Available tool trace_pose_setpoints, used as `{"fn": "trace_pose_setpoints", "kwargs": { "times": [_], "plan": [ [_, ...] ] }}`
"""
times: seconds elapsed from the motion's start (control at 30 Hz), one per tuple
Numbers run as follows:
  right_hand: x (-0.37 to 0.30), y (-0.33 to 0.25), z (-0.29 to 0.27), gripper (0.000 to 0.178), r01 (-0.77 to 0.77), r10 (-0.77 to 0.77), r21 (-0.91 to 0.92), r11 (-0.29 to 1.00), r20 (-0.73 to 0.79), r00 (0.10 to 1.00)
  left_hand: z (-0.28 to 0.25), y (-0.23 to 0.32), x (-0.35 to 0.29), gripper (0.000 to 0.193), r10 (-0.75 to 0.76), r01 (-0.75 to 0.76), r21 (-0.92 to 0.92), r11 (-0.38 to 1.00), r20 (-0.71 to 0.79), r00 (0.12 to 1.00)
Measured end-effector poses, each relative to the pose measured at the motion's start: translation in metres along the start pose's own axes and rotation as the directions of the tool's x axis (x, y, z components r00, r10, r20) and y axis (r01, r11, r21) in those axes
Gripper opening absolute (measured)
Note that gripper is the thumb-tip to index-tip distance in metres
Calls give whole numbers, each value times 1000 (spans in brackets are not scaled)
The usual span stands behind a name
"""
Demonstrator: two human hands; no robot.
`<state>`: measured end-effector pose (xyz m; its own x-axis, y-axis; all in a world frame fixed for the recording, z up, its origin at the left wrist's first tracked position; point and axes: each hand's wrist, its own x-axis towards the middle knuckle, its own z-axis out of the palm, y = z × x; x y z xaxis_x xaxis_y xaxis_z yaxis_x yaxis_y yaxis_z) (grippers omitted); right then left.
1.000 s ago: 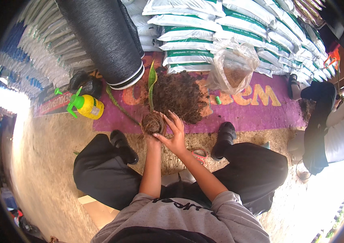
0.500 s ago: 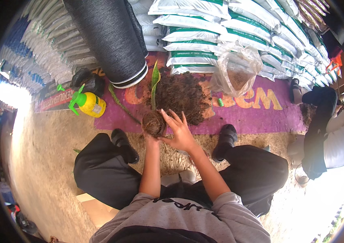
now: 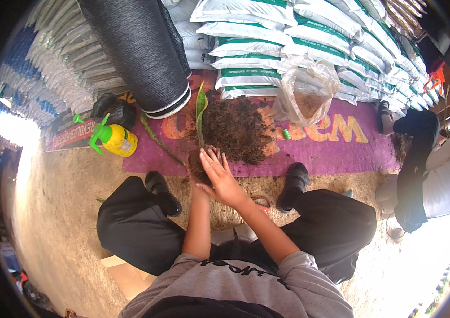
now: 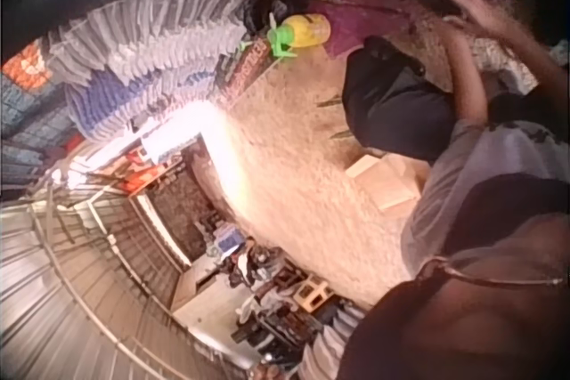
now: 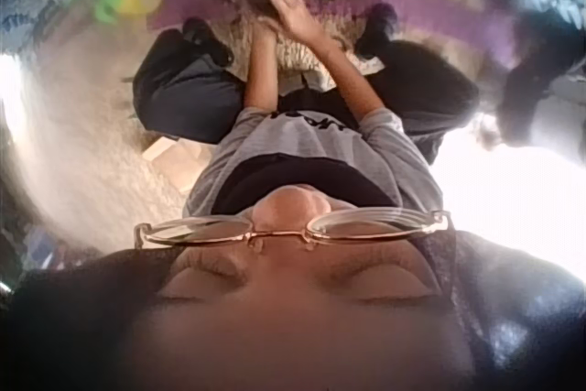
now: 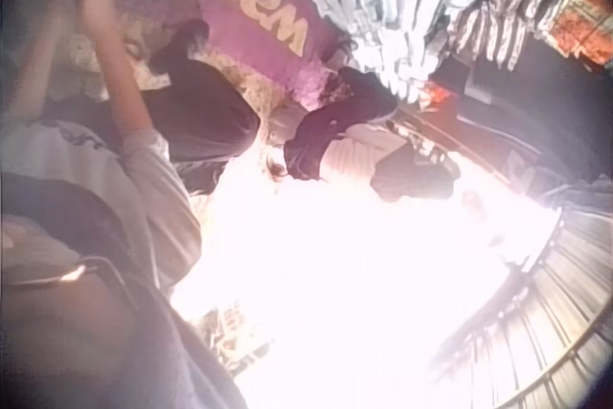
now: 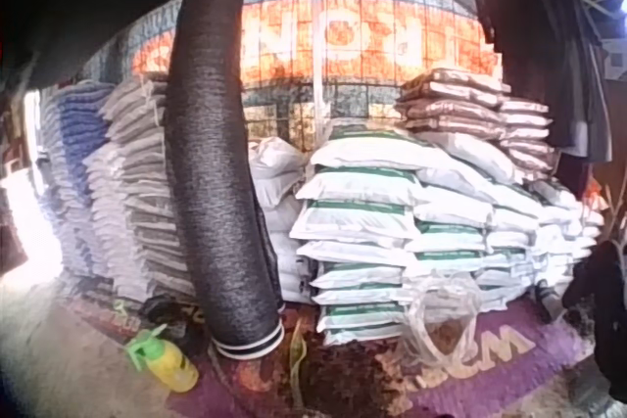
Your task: The person sits on the floor and wraps a plant stem with soil and fibrous material by hand. They repeatedly gather soil, press it around the stem, and smooth the surface to form a compact bundle.
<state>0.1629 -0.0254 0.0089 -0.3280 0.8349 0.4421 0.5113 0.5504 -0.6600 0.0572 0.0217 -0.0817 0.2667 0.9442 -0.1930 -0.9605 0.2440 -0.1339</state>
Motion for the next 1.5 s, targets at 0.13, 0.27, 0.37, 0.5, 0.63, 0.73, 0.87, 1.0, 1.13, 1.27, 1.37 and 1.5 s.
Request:
{"fn": "trace_pose_setpoints", "kwargs": {
  "times": [0.13, 0.27, 0.37, 0.5, 0.63, 0.73, 0.87, 1.0, 1.13, 1.27, 1.37, 1.5],
  "plan": [
    [-2, -2, 11, 84, -11, 11, -25, 1000, -30, 1000, 6, -14, -2, 49, -31, 32, 17, 999, -37, 999],
    [0, -2, 9, 82, -48, 46, -13, 999, -87, 995, 10, -16, -1, 47, -49, 50, 15, 999, -46, 998],
    [8, -1, -1, 77, -2, -5, -77, 997, -89, 996, 9, -16, 0, 46, -56, 58, 22, 998, -52, 997],
    [31, 11, -12, 65, 181, -173, -310, 933, 51, 983, 7, -22, 1, 45, -57, 59, 24, 998, -58, 997],
    [32, 13, -6, 35, 154, -162, -165, 974, -37, 986, 7, -25, 2, 44, -66, 68, 22, 997, -66, 996],
    [30, 16, -2, 27, 19, -26, -75, 997, -101, 995, 7, -25, -1, 43, -65, 67, 16, 998, -74, 995],
    [35, 25, -1, 26, 89, -103, -82, 993, -188, 977, 7, -24, -2, 41, -70, 72, 13, 997, -73, 995],
    [37, 27, 2, 26, 113, -119, -121, 986, -45, 992, 7, -19, 3, 40, -71, 72, 3, 997, -65, 995],
    [32, 24, 8, 27, 122, -137, -127, 984, -115, 984, 8, -17, 3, 39, -78, 78, -6, 997, -58, 995],
    [29, 23, 7, 29, 98, -110, -138, 986, -84, 990, 8, -17, 2, 38, -75, 75, -3, 997, -60, 995],
    [28, 22, 5, 39, 66, -71, -166, 984, -25, 997, 8, -16, 3, 37, -79, 79, -8, 997, -56, 995],
    [24, 20, 5, 62, 48, -47, -256, 966, 13, 999, 9, -16, 3, 35, -84, 84, -10, 996, -58, 995]
  ]
}}
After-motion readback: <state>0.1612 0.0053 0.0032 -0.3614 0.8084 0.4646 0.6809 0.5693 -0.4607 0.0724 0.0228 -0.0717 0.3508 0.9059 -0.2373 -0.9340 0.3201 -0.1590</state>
